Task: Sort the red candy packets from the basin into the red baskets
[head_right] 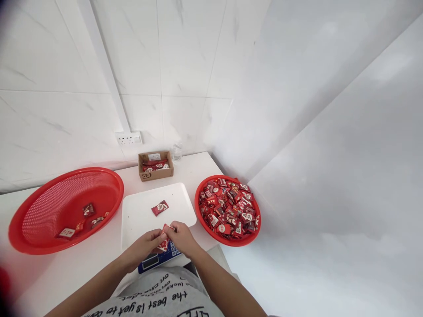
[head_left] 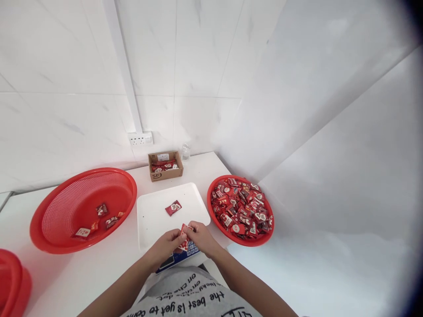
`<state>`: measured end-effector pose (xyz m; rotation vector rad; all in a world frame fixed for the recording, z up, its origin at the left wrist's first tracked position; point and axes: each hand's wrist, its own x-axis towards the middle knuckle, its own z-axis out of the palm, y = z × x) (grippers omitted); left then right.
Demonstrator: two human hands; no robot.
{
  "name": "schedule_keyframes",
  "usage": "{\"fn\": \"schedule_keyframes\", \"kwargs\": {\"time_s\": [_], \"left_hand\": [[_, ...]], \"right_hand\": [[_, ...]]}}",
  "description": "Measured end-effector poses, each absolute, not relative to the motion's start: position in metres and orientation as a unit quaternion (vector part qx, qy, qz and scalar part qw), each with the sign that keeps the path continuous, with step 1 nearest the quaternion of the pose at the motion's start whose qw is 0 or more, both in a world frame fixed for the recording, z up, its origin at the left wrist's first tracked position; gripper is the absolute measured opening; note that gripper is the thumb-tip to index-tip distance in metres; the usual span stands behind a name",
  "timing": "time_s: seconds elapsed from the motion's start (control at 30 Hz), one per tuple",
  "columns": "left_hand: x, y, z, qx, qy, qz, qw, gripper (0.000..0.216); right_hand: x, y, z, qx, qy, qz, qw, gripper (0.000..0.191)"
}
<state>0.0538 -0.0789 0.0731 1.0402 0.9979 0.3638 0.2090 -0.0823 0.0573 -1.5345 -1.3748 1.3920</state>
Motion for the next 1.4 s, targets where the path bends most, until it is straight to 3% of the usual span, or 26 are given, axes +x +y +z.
{"fn": "schedule_keyframes", "kwargs": {"time_s": [0.17, 0.3, 0.43, 0.53, 0.7, 0.87, 1.2, 1.4], "left_hand": [[0.057, -0.061, 0.067, 0.52, 0.475, 0.158, 0.692, 0.042], [0.058, -0.04, 0.054, 0.615, 0.541, 0.134, 0.557, 0.037], [0.061, -0.019, 0.039, 0.745, 0.573, 0.161, 0.3, 0.041], [0.07, -0.009, 0.024, 0.815, 0.528, 0.134, 0.196, 0.054], [0.08, -0.001, -0.001, 0.864, 0.475, 0.03, 0.165, 0.057], [0.065, -0.003, -0.009, 0.889, 0.435, 0.025, 0.142, 0.052], [0.033, -0.021, 0.001, 0.875, 0.46, 0.056, 0.138, 0.039], [0.023, -0.039, 0.003, 0.852, 0.501, 0.064, 0.139, 0.038]], "right_hand": [[0.211, -0.071, 0.055, -0.573, -0.463, 0.593, 0.325, 0.036], [0.221, -0.056, 0.04, -0.575, -0.452, 0.602, 0.32, 0.026], [0.234, -0.043, 0.023, -0.646, -0.514, 0.468, 0.314, 0.033], [0.248, -0.041, 0.018, -0.651, -0.584, 0.366, 0.318, 0.034], [0.286, -0.055, 0.019, -0.665, -0.627, 0.265, 0.307, 0.028], [0.324, -0.083, 0.013, -0.733, -0.601, 0.182, 0.262, 0.029], [0.349, -0.075, -0.01, -0.778, -0.596, 0.169, 0.105, 0.042], [0.353, -0.055, -0.001, -0.775, -0.574, 0.2, 0.173, 0.036]]}}
